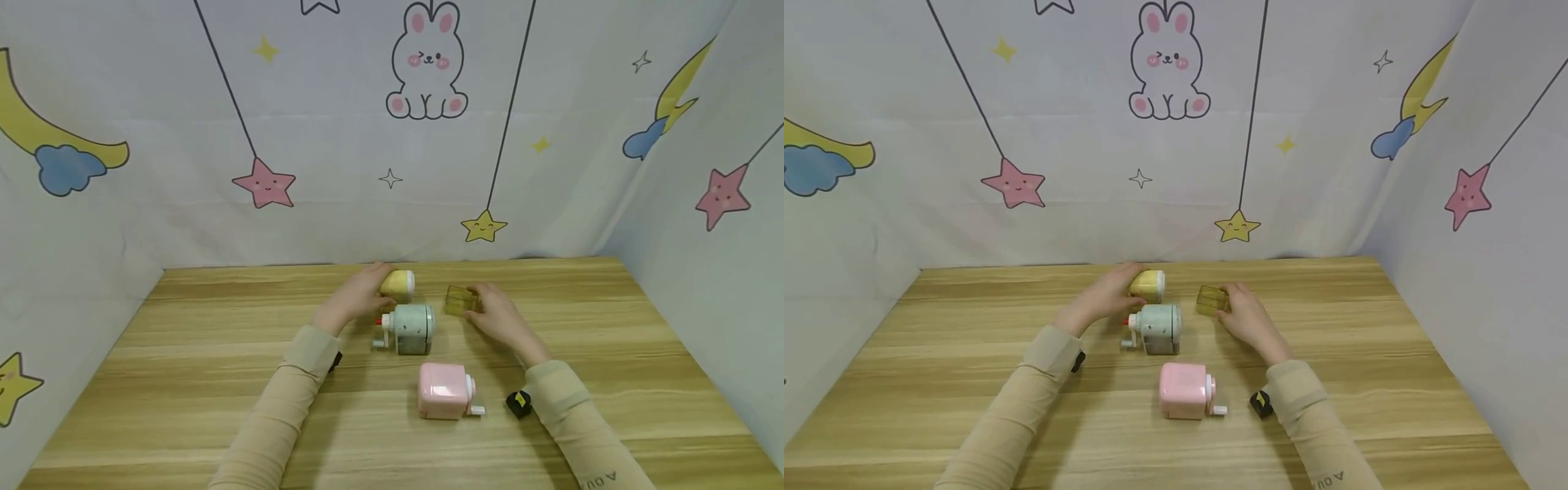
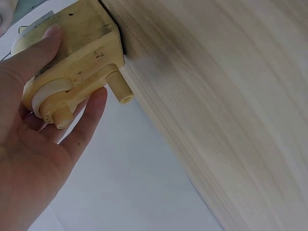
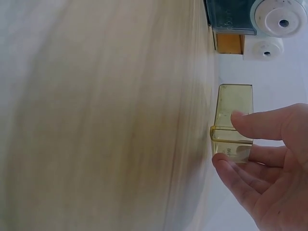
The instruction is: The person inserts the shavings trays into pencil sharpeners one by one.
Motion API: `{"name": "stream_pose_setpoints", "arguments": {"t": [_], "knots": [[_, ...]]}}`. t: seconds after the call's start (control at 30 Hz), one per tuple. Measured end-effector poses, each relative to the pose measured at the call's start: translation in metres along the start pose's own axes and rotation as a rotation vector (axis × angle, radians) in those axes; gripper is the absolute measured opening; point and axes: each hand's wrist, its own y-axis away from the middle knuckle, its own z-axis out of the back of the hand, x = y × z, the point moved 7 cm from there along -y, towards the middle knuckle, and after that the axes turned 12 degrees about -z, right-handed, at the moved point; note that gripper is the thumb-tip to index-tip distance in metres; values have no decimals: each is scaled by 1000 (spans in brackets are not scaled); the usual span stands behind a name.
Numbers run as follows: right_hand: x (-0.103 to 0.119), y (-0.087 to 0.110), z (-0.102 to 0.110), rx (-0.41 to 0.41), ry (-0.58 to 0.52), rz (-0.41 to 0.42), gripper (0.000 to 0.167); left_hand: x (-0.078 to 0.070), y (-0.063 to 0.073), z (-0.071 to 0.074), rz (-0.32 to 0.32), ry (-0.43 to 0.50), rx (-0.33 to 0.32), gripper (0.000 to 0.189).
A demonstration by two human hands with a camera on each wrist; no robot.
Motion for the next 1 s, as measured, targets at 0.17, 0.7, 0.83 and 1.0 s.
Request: {"name": "stream_pose_setpoints", "arguments": {"t": [0.17,0.7,0.83,1.0], "knots": [[3,0,-2,5,-1,6,54,-2,-2,0,-8,-5,3,66],[11,-2,-8,10,1,42,54,-9,-10,-3,-39,-14,9,63],[14,-3,-10,19,-4,51,54,-10,-12,-4,-41,-11,19,65],[16,-3,-13,36,-10,48,55,-10,-15,-6,-41,-19,32,69]]}}
